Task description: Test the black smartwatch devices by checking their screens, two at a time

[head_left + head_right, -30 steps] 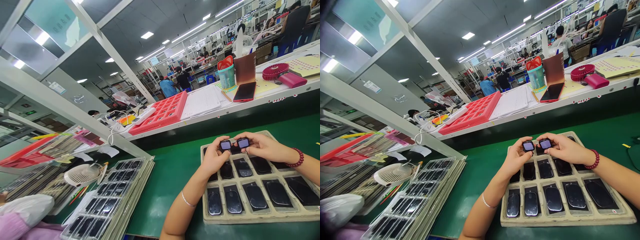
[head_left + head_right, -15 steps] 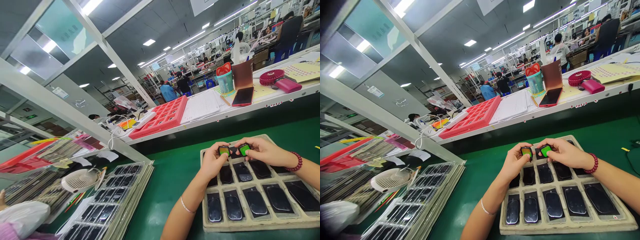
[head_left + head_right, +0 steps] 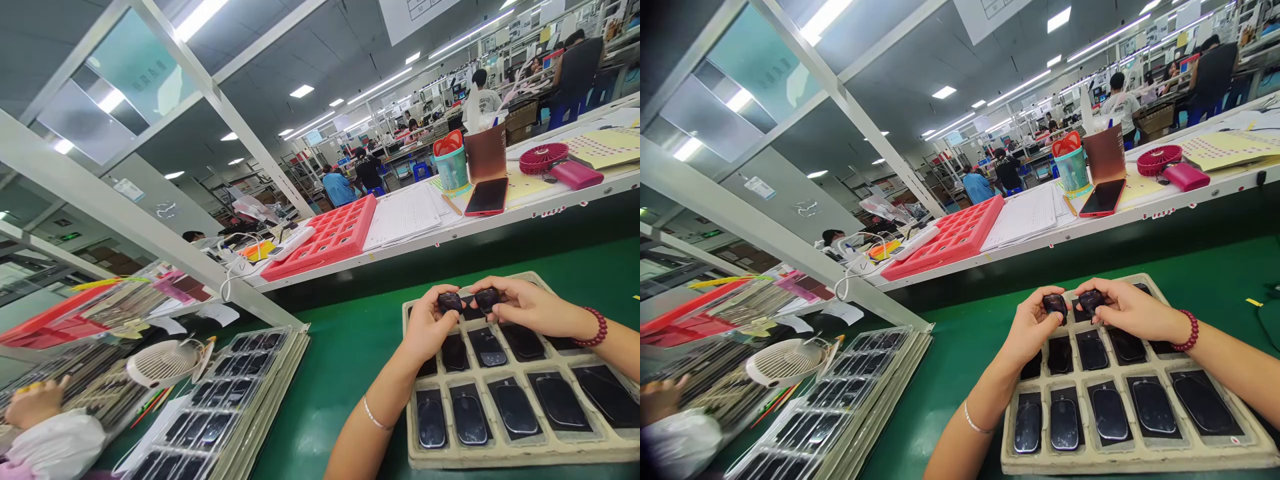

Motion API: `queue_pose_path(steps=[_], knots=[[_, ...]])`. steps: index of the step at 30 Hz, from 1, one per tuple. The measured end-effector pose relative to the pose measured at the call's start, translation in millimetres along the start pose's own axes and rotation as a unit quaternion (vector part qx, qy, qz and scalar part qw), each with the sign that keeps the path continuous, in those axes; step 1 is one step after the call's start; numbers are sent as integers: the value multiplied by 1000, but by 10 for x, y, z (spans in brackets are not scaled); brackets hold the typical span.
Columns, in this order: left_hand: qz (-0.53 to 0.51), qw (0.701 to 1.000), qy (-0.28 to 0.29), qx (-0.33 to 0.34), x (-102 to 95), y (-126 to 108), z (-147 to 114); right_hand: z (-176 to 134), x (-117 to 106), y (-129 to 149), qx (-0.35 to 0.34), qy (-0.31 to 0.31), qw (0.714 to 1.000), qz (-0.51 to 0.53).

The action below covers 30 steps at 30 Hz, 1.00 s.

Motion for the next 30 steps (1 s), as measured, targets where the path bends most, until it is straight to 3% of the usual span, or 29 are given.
queue_pose_path(steps=[20, 30], knots=[[-21, 999, 9, 22, 6, -26, -10, 1, 60, 15, 17, 29, 999, 4], [-25, 1000, 16, -2, 9, -49, -39, -6, -66, -108, 39, -10, 998, 54]])
Point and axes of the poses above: each hand's wrist, its own z-axis towards the middle knuckle, its own x-axis out of the palm, y = z × x, the point moved 10 cm from there along z, towards the middle knuckle, and after that the axes turned 9 degrees about z, right-handed, at the moved point
